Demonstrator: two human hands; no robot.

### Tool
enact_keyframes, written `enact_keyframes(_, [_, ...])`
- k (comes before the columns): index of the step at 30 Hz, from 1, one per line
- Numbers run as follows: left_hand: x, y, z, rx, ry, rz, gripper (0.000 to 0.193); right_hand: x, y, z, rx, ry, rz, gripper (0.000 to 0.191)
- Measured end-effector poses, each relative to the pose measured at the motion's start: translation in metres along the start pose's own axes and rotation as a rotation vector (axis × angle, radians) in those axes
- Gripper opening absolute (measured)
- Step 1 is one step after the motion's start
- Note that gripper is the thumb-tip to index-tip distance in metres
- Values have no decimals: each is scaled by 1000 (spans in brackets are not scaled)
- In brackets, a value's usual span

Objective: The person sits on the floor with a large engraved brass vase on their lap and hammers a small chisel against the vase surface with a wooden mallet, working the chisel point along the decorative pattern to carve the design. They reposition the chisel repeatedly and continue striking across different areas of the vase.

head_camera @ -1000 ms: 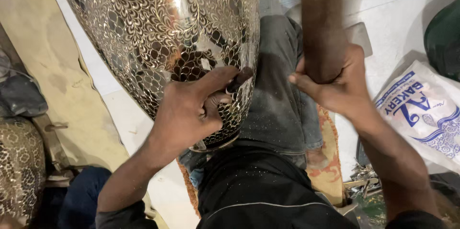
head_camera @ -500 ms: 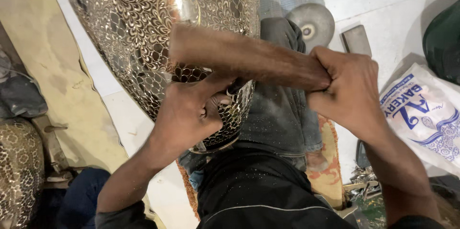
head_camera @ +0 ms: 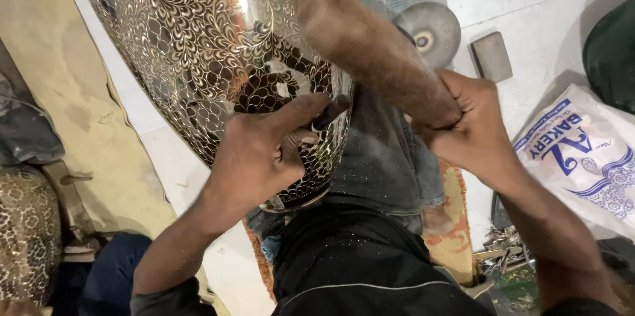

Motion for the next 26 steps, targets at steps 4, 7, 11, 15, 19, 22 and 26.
enact_keyframes(4, [0, 0, 5, -48, 32, 24, 71, -2, -16, -11, 116, -57, 2, 21])
enact_keyframes(7, [-1, -1, 4, -75, 24, 46, 69, -2, -8, 2, -113, -29, 4, 15])
enact_keyframes(11, [0, -3, 5, -22, 8, -8, 69, 1, -3, -3, 149, -46, 20, 17])
enact_keyframes(15, [1, -2, 4, -41, -1, -2, 74, -1, -4, -4, -44, -55, 2, 15])
enact_keyframes(19, [0, -3, 4, -13, -13, -15, 66, 1, -5, -1, -54, -39, -40, 16])
enact_keyframes(22, [2, -1, 6, -11, -1, -42, 71, 6, -4, -7, -33, -15, -4, 15])
enact_keyframes(26, [0, 3, 3, -4, 6, -41, 71, 3, -5, -1, -120, 27, -73, 19])
Point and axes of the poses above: each hand's wrist, its own x-axis towards the middle knuckle, its own z-axis out of the back of the hand, y = z × x, the point moved 2 cm from there along x, towards the middle knuckle, and after that the axes turned 6 degrees about -y, right-handed, at the moved point
